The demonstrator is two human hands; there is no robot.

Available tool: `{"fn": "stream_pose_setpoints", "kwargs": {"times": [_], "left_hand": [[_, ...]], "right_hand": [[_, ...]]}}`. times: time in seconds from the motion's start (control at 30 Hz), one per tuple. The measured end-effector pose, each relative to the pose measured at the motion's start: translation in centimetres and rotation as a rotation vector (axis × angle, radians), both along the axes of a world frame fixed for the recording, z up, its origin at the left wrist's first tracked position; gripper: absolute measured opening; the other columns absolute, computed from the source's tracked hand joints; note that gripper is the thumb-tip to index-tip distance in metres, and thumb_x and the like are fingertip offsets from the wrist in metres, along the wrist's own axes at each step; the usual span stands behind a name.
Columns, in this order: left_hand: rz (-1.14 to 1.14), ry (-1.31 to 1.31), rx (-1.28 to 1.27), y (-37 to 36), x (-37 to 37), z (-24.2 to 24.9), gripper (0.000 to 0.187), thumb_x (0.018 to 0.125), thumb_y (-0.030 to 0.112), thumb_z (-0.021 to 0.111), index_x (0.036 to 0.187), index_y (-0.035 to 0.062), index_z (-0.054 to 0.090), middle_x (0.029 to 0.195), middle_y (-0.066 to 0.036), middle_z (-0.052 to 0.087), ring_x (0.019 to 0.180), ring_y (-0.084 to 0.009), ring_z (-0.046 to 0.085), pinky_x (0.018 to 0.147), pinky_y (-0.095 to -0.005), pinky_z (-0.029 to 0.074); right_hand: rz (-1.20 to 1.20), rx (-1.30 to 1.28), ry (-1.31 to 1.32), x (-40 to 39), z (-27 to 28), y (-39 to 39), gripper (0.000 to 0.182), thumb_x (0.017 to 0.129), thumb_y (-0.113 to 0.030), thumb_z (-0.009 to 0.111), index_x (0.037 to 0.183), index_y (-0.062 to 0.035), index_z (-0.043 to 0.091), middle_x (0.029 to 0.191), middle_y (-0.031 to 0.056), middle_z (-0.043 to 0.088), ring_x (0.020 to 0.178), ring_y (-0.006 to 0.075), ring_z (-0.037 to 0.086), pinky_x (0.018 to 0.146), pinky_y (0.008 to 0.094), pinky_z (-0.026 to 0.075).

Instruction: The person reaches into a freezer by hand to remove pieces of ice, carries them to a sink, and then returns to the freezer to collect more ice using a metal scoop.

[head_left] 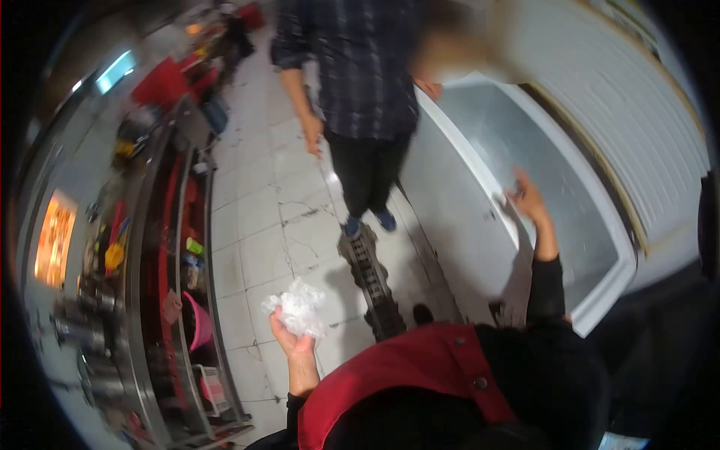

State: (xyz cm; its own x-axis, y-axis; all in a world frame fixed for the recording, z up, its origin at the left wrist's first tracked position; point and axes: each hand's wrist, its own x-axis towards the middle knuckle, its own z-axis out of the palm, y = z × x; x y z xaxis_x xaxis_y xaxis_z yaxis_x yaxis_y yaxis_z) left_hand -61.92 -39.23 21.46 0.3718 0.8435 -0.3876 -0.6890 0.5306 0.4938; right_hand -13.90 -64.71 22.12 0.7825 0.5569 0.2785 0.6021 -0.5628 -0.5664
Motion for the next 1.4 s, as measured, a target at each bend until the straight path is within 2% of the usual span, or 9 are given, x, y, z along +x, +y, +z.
{"fn": "stream_pose_setpoints", "kwargs": {"times": [0.23, 0.37, 0.53, 0.73, 0.87, 1.0, 1.1, 1.37, 1.4], "left_hand": [[-0.156, -0.021, 0.052, 0.8, 3.3, -0.3, 0.036, 0.072, 0.026, 0.053, 0.101, 0.0055, 0.049, 0.103, -0.009, 0.052, 0.095, -0.0258, 0.05, 0.082, -0.0414, 0.04], [-0.193, 0.03, 0.083, 0.7, 6.6, -0.3, 0.037, 0.072, 0.027, 0.052, 0.102, 0.0058, 0.049, 0.103, -0.008, 0.053, 0.093, -0.0253, 0.051, 0.08, -0.0407, 0.041], [-0.221, 0.035, 0.13, 0.0, 11.6, 0.5, 0.041, 0.071, 0.028, 0.051, 0.106, 0.0073, 0.047, 0.104, -0.008, 0.052, 0.093, -0.0239, 0.05, 0.079, -0.0391, 0.042], [-0.126, -0.164, 0.033, -0.5, 10.7, 1.1, 0.041, 0.069, 0.025, 0.049, 0.106, 0.0086, 0.046, 0.106, -0.01, 0.05, 0.096, -0.0262, 0.048, 0.083, -0.0419, 0.039], [0.102, -0.368, 0.039, -1.3, 6.9, 1.5, 0.039, 0.069, 0.017, 0.051, 0.107, 0.0089, 0.045, 0.101, -0.009, 0.051, 0.094, -0.0244, 0.049, 0.084, -0.0392, 0.039], [0.392, -0.411, 0.065, -5.6, -1.1, 3.2, 0.038, 0.069, 0.016, 0.053, 0.106, 0.0092, 0.045, 0.101, -0.009, 0.051, 0.095, -0.0245, 0.049, 0.084, -0.0396, 0.038], [0.598, -0.365, 0.062, -6.8, -4.5, 2.7, 0.037, 0.069, 0.016, 0.053, 0.104, 0.0094, 0.046, 0.101, -0.009, 0.051, 0.096, -0.0251, 0.048, 0.085, -0.0407, 0.038], [1.102, -0.328, 0.094, -13.7, -19.8, 0.3, 0.037, 0.069, 0.02, 0.05, 0.104, 0.0093, 0.047, 0.103, -0.011, 0.05, 0.097, -0.0274, 0.047, 0.087, -0.0437, 0.036], [1.167, -0.328, 0.096, -14.1, -21.8, 0.0, 0.037, 0.069, 0.02, 0.05, 0.104, 0.0092, 0.046, 0.104, -0.011, 0.05, 0.098, -0.0272, 0.047, 0.087, -0.0438, 0.035]], "right_hand": [[-0.56, 0.327, 0.457, 1.2, 3.7, -10.0, 0.058, 0.071, -0.029, 0.059, 0.122, -0.016, 0.033, 0.095, 0.0155, 0.052, 0.078, 0.0206, 0.052, 0.057, 0.0333, 0.045], [-0.519, 0.842, 0.787, 6.2, -1.9, -11.8, 0.022, 0.076, -0.029, 0.053, 0.086, -0.011, 0.047, 0.062, 0.0033, 0.045, 0.049, 0.0111, 0.041, 0.04, 0.0246, 0.034], [-0.244, 0.97, 1.217, 7.5, -5.0, -7.9, 0.043, 0.079, -0.029, 0.048, 0.045, -0.0161, 0.025, 0.037, -0.0071, 0.022, 0.03, 0.0064, 0.019, 0.032, 0.0211, 0.018], [0.833, 0.3, 1.013, -1.9, 4.9, 6.7, 0.041, 0.076, -0.036, 0.046, 0.05, -0.01, 0.029, 0.051, -0.0024, 0.026, 0.045, 0.0073, 0.023, 0.041, 0.0238, 0.017], [0.871, -0.131, 1.184, -0.3, -10.2, 14.0, 0.036, 0.077, -0.038, 0.048, 0.064, -0.0044, 0.05, 0.049, 0.0037, 0.046, 0.041, 0.0116, 0.046, 0.037, 0.0225, 0.037], [0.914, -1.273, 0.076, -9.7, -12.6, 15.7, 0.016, 0.072, -0.021, 0.055, 0.073, -0.0047, 0.057, 0.062, 0.0103, 0.056, 0.054, 0.0191, 0.056, 0.048, 0.0302, 0.046], [1.62, -0.791, 0.309, -2.6, -26.0, 17.5, 0.028, 0.071, -0.03, 0.058, 0.078, -0.0025, 0.058, 0.064, 0.012, 0.057, 0.064, 0.0215, 0.057, 0.058, 0.0329, 0.046], [1.175, -1.118, 0.306, -20.9, -24.7, 26.3, 0.035, 0.069, -0.034, 0.06, 0.079, -0.0005, 0.059, 0.064, 0.0123, 0.057, 0.072, 0.0217, 0.056, 0.066, 0.0337, 0.043], [1.58, -1.088, 0.253, -23.1, -25.9, 29.3, 0.027, 0.072, -0.027, 0.055, 0.073, -0.0002, 0.059, 0.064, 0.0131, 0.057, 0.063, 0.021, 0.056, 0.057, 0.0353, 0.043]]}}
